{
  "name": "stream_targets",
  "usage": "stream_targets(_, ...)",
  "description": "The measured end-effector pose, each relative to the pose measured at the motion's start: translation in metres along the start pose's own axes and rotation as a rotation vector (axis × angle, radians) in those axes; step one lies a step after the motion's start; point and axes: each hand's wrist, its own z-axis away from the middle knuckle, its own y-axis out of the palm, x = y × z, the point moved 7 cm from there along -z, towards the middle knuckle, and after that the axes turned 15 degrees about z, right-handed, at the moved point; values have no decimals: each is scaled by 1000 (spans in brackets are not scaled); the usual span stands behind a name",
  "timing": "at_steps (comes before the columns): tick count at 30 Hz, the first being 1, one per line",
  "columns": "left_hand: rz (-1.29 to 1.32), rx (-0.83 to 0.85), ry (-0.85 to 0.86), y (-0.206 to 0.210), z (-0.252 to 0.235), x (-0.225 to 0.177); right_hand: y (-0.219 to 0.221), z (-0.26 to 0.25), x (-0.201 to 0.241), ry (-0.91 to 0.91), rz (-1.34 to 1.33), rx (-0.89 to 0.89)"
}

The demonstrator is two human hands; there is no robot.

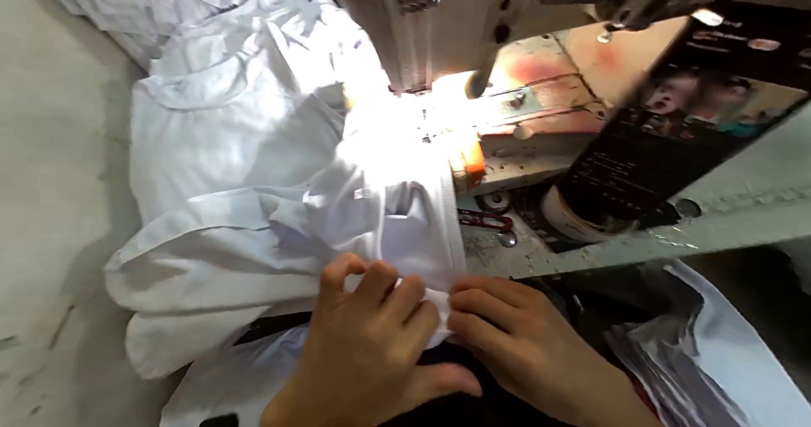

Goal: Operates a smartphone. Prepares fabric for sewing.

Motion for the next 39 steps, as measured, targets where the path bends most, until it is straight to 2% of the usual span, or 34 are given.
stream_targets(3, 43, 4, -42, 22, 8, 27, -14, -7, -3, 9, -54, -60)
stream_targets(5, -26, -93, -42, 34, 15, 55, -24, -13, -6, 23, -85, -98)
stream_targets(7, -134, -302, -34, 18, 17, 66, -32, -17, -11, 43, -127, -120)
stream_targets(10, -182, -385, 41, -16, 15, 58, -43, -17, -14, 59, -249, -134)
stream_targets(14, -123, -296, 140, -11, 14, 44, -45, -10, -14, 61, -241, -59)
stream_targets(17, -174, -215, 96, 2, 18, 47, -33, -3, -13, 74, -95, 135)
stream_targets(20, -214, -209, 65, -1, 9, 55, -23, -7, -12, 59, -12, 195)
stream_targets(27, -342, -135, 60, -26, -37, 78, -17, -40, -30, 51, 53, 89)
stream_targets(33, -347, 3, 145, -29, -75, 112, -9, -70, -51, 19, 115, -56)
stream_targets(36, -342, 218, 198, -39, -98, 129, -6, -86, -59, 20, 129, -120)
stream_targets(37, -371, 315, 165, -51, -106, 125, -6, -91, -62, 22, 128, -115)
stream_targets(39, -425, 394, 113, -83, -115, 93, -6, -95, -68, 20, 122, -94)
